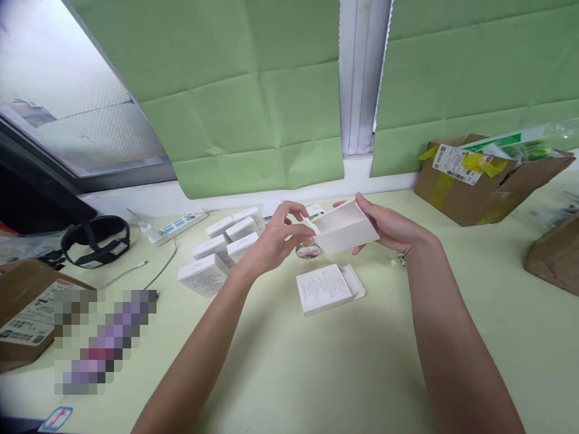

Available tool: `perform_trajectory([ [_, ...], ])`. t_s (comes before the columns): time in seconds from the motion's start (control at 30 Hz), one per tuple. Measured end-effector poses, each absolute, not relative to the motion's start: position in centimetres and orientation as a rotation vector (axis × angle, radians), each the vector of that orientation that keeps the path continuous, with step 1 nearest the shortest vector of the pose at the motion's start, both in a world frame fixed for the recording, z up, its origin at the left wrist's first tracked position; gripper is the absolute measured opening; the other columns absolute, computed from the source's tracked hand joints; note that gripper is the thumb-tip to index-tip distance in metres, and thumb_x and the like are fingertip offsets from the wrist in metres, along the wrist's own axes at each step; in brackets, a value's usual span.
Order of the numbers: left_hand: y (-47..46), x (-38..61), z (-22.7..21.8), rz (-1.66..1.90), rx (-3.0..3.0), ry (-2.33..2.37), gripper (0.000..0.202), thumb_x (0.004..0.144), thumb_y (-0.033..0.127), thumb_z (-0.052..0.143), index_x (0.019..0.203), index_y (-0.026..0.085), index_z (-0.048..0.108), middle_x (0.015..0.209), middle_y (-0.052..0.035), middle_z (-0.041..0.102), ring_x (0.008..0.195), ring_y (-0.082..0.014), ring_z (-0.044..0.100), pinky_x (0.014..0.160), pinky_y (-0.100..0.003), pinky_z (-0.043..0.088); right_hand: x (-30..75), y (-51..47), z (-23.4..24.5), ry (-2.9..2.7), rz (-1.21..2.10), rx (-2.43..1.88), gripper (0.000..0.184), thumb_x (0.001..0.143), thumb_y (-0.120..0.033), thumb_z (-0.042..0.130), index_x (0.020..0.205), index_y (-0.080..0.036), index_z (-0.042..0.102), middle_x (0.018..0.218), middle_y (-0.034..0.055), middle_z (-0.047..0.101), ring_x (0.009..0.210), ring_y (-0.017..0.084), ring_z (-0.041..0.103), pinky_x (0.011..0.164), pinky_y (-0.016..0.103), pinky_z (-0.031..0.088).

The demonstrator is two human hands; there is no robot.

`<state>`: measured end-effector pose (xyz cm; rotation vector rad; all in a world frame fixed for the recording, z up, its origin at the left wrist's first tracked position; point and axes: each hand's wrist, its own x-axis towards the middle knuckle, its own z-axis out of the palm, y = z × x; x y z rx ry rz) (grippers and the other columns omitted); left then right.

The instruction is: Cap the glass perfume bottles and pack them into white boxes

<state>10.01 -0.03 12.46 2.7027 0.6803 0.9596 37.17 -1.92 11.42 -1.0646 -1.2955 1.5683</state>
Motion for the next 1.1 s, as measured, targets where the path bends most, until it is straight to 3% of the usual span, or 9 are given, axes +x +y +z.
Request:
perform_trajectory([
  [0.13,0.1,10.0,12.4,0.930,2.841,0.733,0.024,0.097,0.018,0.051,0.094,0.030,0.071,0.123,-0.0052,0.047,0.112,-0.0203,0.048,0.085,-0.035,0.048,36.6,-1.3,11.2,-1.259,1.669,-1.092,0.056,0.091,-0.068,0.040,0.110,-0.026,0.072,0.106,0.0099,0.075,0.096,0.032,0.067,0.076,0.046,0.060],
  [0.23,-0.1,10.0,12.5,0.887,2.761,0.811,0.022,0.098,0.024,0.048,0.099,0.032,0.069,0.119,-0.0045,0.050,0.108,-0.0200,0.052,0.082,-0.036,0.051,36.2,-1.5,11.6,-1.397,1.578,-1.148,0.043,0.089,-0.059,0.053,0.115,-0.030,0.071,0.123,0.0056,0.070,0.105,0.029,0.066,0.085,0.041,0.058],
  [0.37,0.0,10.0,12.4,0.911,2.639,0.727,0.020,0.098,0.023,0.047,0.099,0.027,0.067,0.118,-0.0054,0.050,0.103,-0.0173,0.059,0.083,-0.034,0.053,36.1,-1.8,12.0,-1.571,1.457,-1.241,0.050,0.083,-0.051,0.067,0.131,-0.037,0.062,0.135,0.0040,0.063,0.109,0.027,0.066,0.074,0.033,0.059],
  [0.57,0.3,10.1,12.7,0.996,2.382,0.704,0.012,0.095,0.022,0.053,0.102,0.022,0.062,0.124,-0.0042,0.050,0.091,-0.0093,0.063,0.084,-0.027,0.055,36.4,-1.2,11.2,-1.477,1.446,-1.210,0.083,0.075,-0.037,0.077,0.149,-0.039,0.039,0.115,0.0070,0.073,0.091,0.028,0.073,0.065,0.039,0.061],
  [0.7,-0.3,9.4,13.6,0.883,2.303,0.965,0.018,0.097,0.035,0.048,0.108,0.023,0.056,0.114,-0.0056,0.059,0.093,-0.0140,0.063,0.075,-0.027,0.054,36.5,-1.2,11.2,-1.572,1.300,-1.287,0.073,0.069,-0.034,0.079,0.138,-0.035,0.055,0.114,0.0064,0.074,0.094,0.031,0.073,0.071,0.043,0.062],
  [0.8,-1.2,9.3,13.4,0.314,2.409,1.016,0.030,0.091,0.049,0.054,0.107,0.024,0.060,0.108,-0.0049,0.066,0.093,-0.0200,0.065,0.075,-0.031,0.052,37.3,-1.5,11.5,-1.727,1.314,-1.376,0.059,0.071,-0.038,0.078,0.127,-0.033,0.064,0.117,0.0068,0.073,0.099,0.032,0.071,0.073,0.043,0.062],
  [0.87,-2.0,10.2,12.2,0.019,2.446,0.934,0.050,0.081,0.056,0.065,0.120,0.025,0.058,0.122,-0.0073,0.063,0.108,-0.0268,0.063,0.083,-0.035,0.052,38.1,-1.7,11.6,-1.752,1.245,-1.499,0.058,0.074,-0.045,0.076,0.129,-0.035,0.061,0.117,0.0066,0.073,0.096,0.032,0.072,0.069,0.040,0.061],
  [0.97,-3.3,12.5,9.4,-0.040,2.533,0.976,0.076,0.073,0.063,0.071,0.133,0.020,0.052,0.127,-0.0162,0.059,0.118,-0.0373,0.057,0.085,-0.043,0.051,38.9,-1.9,11.8,-1.689,1.066,-1.716,0.065,0.077,-0.061,0.069,0.136,-0.042,0.050,0.117,0.0050,0.073,0.095,0.031,0.071,0.068,0.035,0.059],
  [1.1,-4.0,14.5,7.0,-0.072,2.536,0.920,0.073,0.076,0.055,0.070,0.136,0.021,0.048,0.120,-0.0161,0.060,0.108,-0.0362,0.060,0.084,-0.047,0.052,38.6,-2.5,12.5,-1.659,0.990,-1.769,0.066,0.079,-0.075,0.055,0.137,-0.047,0.042,0.123,0.0015,0.069,0.100,0.029,0.067,0.073,0.033,0.057],
])
